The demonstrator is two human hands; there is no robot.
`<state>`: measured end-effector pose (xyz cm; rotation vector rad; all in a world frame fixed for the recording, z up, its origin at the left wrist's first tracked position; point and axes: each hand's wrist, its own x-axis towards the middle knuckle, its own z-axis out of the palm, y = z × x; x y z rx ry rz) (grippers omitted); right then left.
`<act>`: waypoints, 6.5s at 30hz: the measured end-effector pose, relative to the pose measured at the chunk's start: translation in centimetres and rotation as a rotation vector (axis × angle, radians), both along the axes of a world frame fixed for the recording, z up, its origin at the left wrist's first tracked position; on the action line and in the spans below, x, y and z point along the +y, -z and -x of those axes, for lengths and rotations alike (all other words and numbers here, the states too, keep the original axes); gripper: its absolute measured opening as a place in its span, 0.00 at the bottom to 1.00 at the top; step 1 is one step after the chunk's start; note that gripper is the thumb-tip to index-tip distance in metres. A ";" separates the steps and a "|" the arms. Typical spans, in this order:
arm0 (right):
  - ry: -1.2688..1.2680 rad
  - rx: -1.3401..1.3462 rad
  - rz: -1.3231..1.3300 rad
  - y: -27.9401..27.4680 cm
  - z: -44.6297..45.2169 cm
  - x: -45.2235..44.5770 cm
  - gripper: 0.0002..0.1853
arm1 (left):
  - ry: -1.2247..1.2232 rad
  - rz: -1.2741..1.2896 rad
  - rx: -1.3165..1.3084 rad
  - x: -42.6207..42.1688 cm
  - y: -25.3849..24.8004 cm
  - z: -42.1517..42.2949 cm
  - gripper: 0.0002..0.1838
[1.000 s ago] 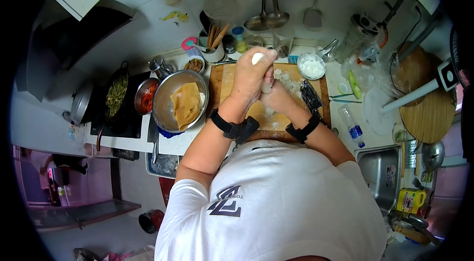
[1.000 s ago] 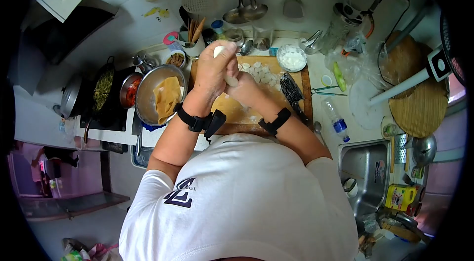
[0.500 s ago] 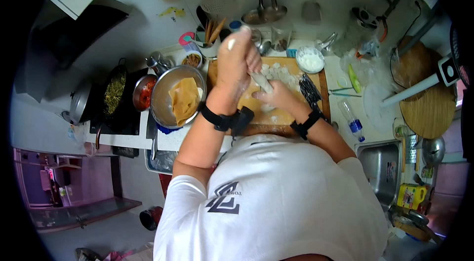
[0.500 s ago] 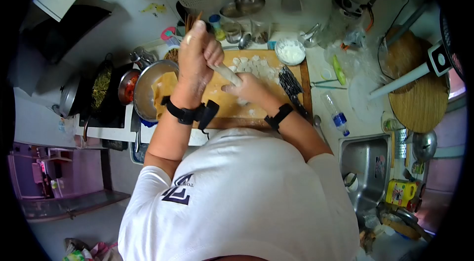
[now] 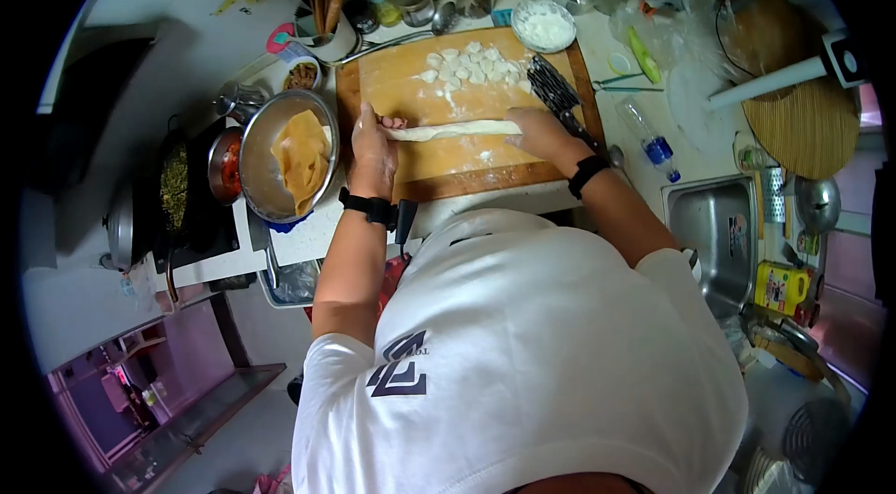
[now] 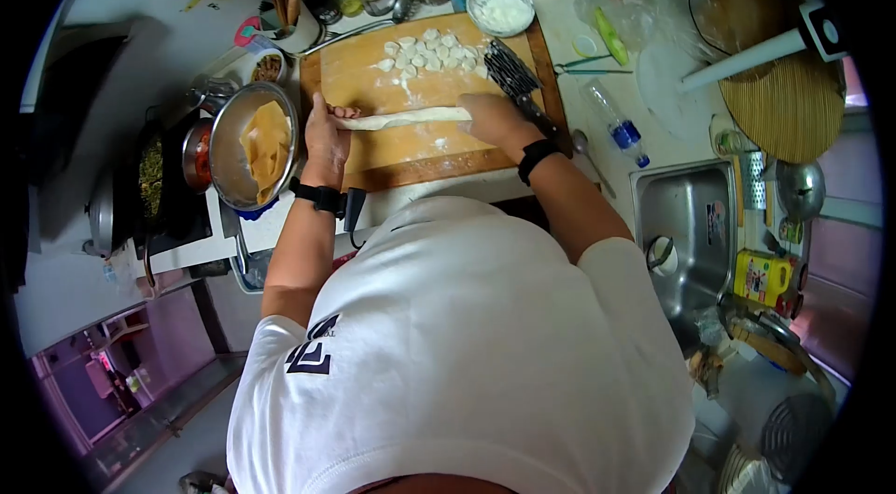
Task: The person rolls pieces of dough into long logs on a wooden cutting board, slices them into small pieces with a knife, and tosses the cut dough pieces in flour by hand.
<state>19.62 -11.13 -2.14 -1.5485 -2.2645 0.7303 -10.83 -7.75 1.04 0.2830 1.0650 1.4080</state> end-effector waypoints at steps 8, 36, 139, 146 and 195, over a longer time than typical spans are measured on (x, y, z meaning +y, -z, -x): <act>-0.025 -0.144 -0.353 -0.3 4.7 -6.1 0.30 | 0.652 -0.702 1.839 -6.6 0.5 -3.0 0.30; -0.091 -0.106 -0.200 0.8 0.2 -4.7 0.36 | 0.921 -0.526 1.953 -7.1 3.3 -1.9 0.45; 0.064 -0.006 -0.270 -0.4 -1.7 -4.4 0.33 | 0.747 -0.493 2.096 -4.0 4.7 1.0 0.39; 0.529 -0.196 -0.076 0.0 -7.1 -4.6 0.28 | 0.761 -0.812 1.778 -3.6 3.1 -6.3 0.36; 0.546 0.240 0.123 -3.5 -1.9 -9.7 0.17 | 0.811 -0.876 1.501 2.9 6.3 -15.3 0.08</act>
